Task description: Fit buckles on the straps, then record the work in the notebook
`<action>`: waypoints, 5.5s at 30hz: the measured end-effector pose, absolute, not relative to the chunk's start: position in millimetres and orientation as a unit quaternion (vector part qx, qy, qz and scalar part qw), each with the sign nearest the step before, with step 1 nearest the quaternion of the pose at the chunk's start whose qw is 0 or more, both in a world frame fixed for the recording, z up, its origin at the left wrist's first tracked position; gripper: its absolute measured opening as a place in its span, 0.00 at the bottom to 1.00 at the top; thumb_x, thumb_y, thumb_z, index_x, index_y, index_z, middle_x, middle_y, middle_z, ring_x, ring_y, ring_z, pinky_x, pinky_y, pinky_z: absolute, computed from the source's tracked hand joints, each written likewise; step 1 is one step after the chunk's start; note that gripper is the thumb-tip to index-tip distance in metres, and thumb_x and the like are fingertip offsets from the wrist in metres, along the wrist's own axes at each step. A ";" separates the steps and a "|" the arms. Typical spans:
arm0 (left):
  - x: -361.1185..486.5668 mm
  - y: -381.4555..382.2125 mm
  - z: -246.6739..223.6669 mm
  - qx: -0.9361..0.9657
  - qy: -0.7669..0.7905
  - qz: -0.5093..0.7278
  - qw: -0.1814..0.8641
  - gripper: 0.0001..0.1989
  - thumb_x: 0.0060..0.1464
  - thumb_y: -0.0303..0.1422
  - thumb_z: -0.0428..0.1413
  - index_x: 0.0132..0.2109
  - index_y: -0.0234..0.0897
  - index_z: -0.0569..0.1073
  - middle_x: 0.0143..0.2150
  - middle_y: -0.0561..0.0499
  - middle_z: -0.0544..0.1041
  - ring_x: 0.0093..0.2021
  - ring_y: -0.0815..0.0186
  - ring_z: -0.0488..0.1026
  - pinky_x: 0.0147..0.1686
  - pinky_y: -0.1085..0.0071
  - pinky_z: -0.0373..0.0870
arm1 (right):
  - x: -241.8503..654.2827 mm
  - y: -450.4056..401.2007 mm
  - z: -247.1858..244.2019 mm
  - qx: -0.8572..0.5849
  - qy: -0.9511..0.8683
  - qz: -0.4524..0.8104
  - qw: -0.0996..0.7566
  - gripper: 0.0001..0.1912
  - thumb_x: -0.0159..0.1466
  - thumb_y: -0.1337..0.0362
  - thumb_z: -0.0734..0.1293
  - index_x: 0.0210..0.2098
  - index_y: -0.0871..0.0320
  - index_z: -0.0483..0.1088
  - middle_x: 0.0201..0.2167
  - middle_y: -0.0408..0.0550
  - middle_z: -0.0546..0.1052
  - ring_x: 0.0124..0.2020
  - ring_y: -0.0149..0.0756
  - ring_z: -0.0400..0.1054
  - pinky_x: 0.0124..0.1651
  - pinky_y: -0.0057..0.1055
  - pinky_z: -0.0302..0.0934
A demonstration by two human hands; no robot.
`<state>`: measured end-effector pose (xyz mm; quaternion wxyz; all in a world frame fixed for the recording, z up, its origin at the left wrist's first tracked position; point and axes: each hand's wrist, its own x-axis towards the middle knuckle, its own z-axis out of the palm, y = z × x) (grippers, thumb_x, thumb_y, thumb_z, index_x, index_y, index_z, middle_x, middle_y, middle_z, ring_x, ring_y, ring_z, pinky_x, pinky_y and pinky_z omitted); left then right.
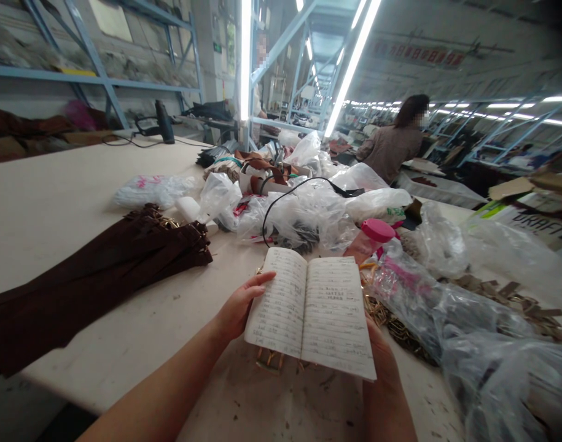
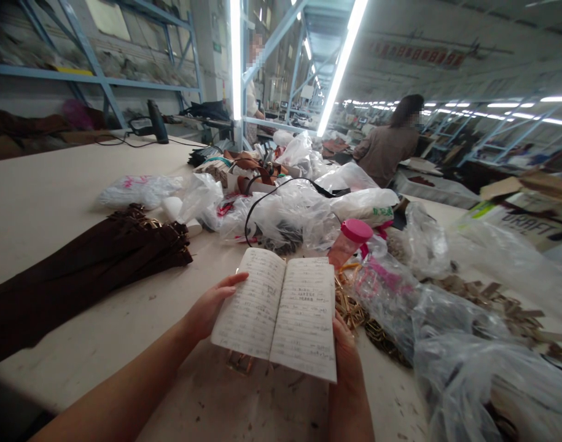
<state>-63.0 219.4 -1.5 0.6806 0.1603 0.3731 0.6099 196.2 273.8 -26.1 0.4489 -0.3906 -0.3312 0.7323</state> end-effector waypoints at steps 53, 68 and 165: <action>-58.0 217.6 4.2 0.207 0.446 0.582 0.648 0.15 0.50 0.36 0.55 0.41 0.26 0.73 0.29 0.43 0.78 0.25 0.63 0.72 0.25 0.70 0.69 | 189.9 270.7 -22.7 -0.503 -0.354 0.570 0.545 0.23 0.54 0.53 0.68 0.47 0.55 0.72 0.44 0.42 0.77 0.52 0.40 0.64 0.58 0.33 0.54; -57.1 218.5 4.6 0.212 0.452 0.580 0.643 0.16 0.51 0.36 0.54 0.42 0.26 0.73 0.29 0.43 0.77 0.27 0.61 0.72 0.27 0.68 0.70 | 175.6 264.8 -7.6 -0.437 -0.233 0.703 0.511 0.11 0.43 0.61 0.74 0.28 0.54 0.77 0.26 0.41 0.79 0.28 0.40 0.73 0.32 0.34 0.69; -70.9 234.1 -12.9 0.252 0.546 0.523 0.604 0.13 0.47 0.38 0.58 0.36 0.32 0.76 0.28 0.48 0.79 0.29 0.61 0.74 0.29 0.69 0.70 | 148.4 255.4 -22.0 -0.250 -0.177 0.864 0.400 0.33 0.51 0.39 0.65 0.46 0.58 0.72 0.48 0.51 0.74 0.56 0.44 0.61 0.62 0.42 0.46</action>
